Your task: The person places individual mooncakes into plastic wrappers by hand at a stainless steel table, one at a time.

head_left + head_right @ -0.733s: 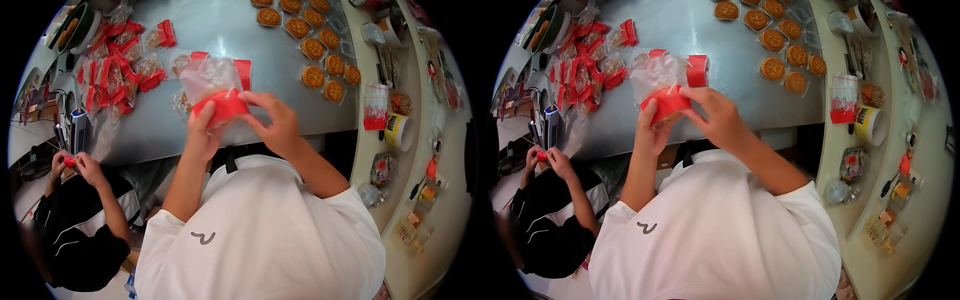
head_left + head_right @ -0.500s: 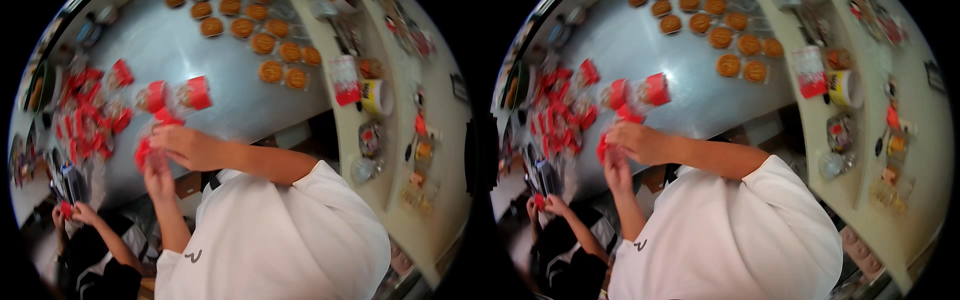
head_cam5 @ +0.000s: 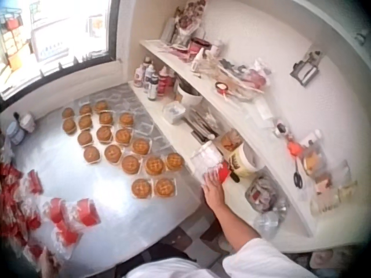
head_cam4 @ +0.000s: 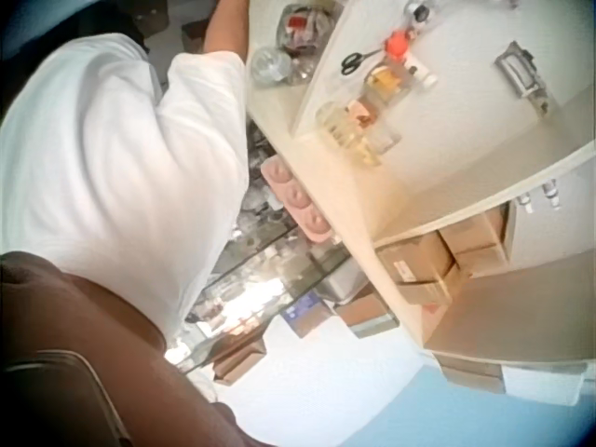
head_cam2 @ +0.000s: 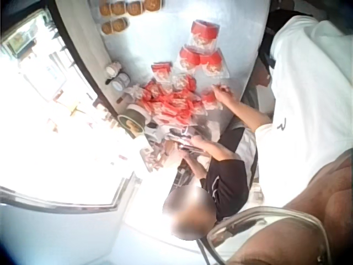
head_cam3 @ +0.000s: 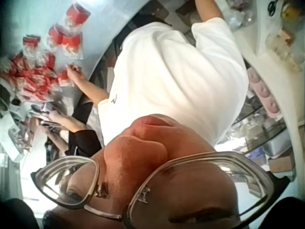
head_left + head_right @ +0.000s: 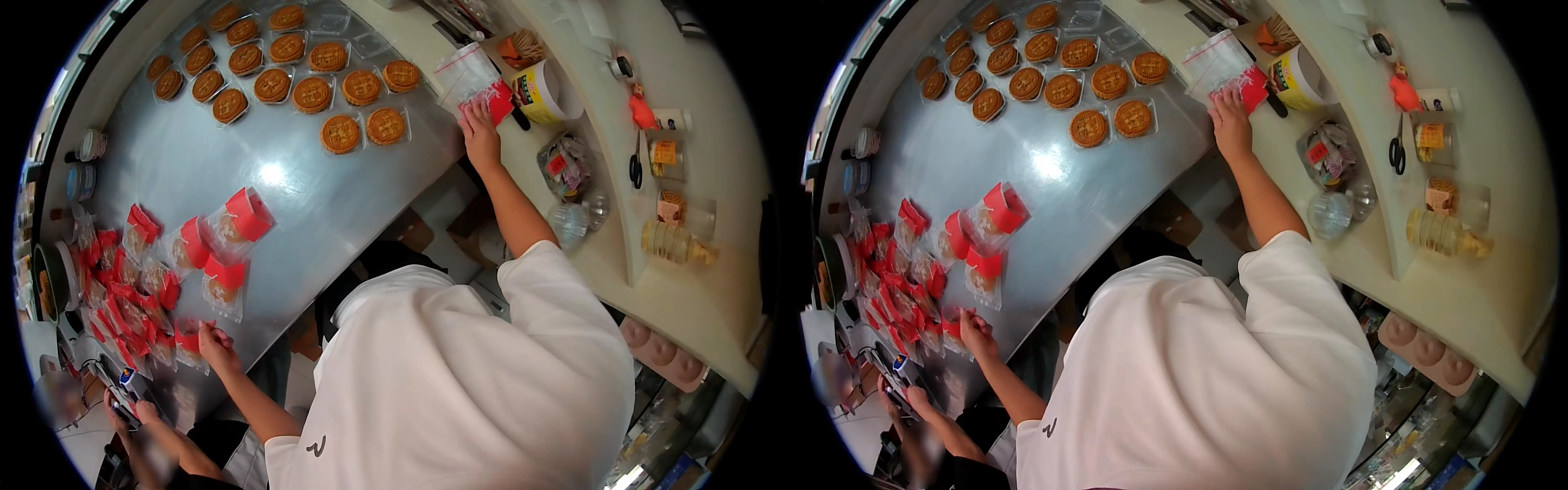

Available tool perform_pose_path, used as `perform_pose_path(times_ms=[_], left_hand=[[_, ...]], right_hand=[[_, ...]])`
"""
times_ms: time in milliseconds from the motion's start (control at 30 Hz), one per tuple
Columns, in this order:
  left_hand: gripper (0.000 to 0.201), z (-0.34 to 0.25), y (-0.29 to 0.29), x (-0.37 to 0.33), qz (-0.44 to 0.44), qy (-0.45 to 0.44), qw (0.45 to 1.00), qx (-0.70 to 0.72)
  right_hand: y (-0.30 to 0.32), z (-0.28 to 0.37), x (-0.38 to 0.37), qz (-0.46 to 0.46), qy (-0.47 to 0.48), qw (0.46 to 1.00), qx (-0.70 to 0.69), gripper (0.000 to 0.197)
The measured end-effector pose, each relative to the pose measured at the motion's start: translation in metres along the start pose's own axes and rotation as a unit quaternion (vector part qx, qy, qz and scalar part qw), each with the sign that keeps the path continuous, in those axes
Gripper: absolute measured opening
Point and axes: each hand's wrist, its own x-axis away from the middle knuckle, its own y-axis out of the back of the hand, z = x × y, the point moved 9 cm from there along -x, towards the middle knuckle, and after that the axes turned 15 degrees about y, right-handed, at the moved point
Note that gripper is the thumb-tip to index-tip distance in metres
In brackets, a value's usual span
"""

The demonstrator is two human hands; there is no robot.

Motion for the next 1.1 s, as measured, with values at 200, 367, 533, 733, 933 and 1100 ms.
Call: perform_pose_path(times_ms=[200, 367, 533, 733, 933, 1100], left_hand=[[0.027, -0.004, -0.116, 0.073, 0.087, -0.134, 0.987, -0.014], [0.030, 0.003, -0.253, 0.126, 0.282, -0.127, 0.945, -0.106], [0.036, -0.017, -0.312, 0.138, 0.355, -0.103, 0.925, -0.085], [0.030, -0.014, -0.269, 0.100, 0.372, -0.035, 0.927, -0.040], [0.027, -0.041, -0.248, 0.084, 0.384, -0.042, 0.922, -0.033], [0.025, -0.053, -0.248, 0.078, 0.401, -0.038, 0.915, -0.026]], right_hand=[[-0.002, -0.034, 0.019, -0.029, -0.260, 0.958, -0.118, 0.020], [0.082, 0.107, -0.076, -0.243, -0.051, 0.958, -0.143, 0.008], [0.005, 0.186, -0.130, -0.190, -0.009, 0.962, -0.198, 0.018], [-0.066, 0.146, -0.134, 0.064, -0.145, 0.963, -0.219, 0.022], [-0.045, 0.152, -0.118, 0.033, -0.201, 0.937, -0.283, 0.022], [-0.032, 0.171, -0.134, 0.123, -0.217, 0.949, -0.194, 0.023]])
